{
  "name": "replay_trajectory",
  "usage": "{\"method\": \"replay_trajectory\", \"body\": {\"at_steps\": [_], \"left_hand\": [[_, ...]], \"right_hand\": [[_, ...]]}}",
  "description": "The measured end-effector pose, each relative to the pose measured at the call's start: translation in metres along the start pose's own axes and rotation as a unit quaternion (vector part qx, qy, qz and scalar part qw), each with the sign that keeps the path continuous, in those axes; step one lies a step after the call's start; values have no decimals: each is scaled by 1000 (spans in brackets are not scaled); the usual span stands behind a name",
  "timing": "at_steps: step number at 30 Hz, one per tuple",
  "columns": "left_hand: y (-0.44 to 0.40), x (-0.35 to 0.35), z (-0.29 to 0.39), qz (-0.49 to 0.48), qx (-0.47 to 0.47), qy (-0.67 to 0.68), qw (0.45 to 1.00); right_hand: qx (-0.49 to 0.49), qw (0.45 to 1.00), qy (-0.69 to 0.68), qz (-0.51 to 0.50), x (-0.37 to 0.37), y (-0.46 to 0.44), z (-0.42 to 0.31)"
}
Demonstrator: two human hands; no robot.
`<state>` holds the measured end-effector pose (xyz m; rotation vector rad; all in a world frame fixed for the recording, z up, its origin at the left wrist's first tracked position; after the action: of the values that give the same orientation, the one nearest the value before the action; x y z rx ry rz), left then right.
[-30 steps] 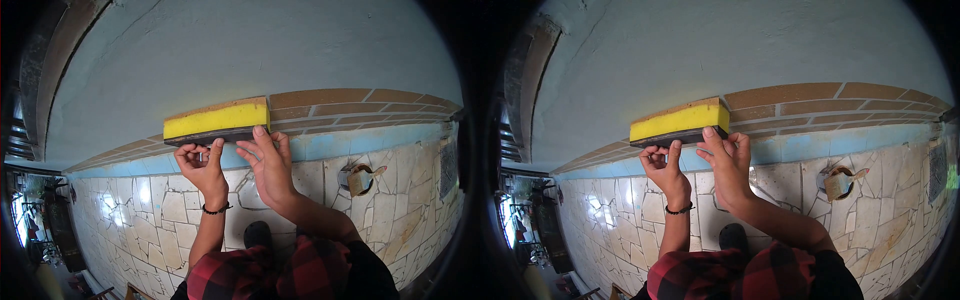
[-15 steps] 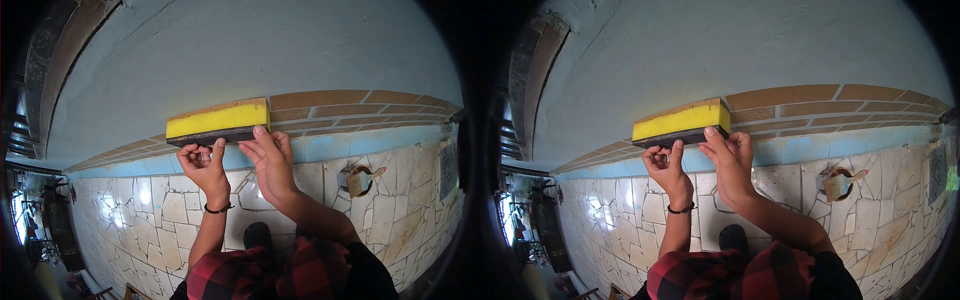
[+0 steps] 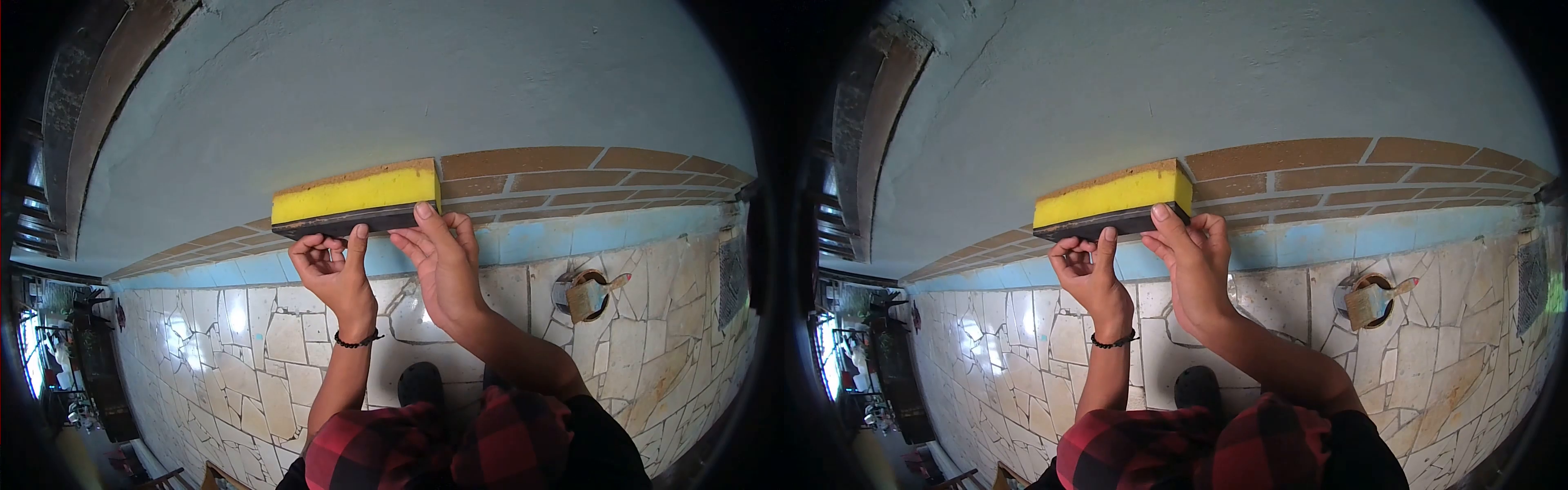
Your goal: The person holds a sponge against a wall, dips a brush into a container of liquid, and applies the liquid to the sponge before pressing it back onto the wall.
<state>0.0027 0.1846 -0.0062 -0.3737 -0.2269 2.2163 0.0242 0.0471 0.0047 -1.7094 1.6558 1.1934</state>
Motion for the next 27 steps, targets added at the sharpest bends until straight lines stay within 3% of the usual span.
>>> {"method": "replay_trajectory", "body": {"at_steps": [27], "left_hand": [[0, -1, 0, 0, -17, -14, 1000]], "right_hand": [[3, 1000, 8, -3, -1, -1, -1]]}}
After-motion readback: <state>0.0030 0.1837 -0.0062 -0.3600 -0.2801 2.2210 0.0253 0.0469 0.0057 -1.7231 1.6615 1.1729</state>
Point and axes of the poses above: each hand's wrist, its own y-axis away from the middle knuckle, its own x-axis out of the back of the hand, z = x × y, the point moved 3 cm from there along -y, towards the middle knuckle, and after that the axes turned 5 degrees about -z, right-handed, at the moved point
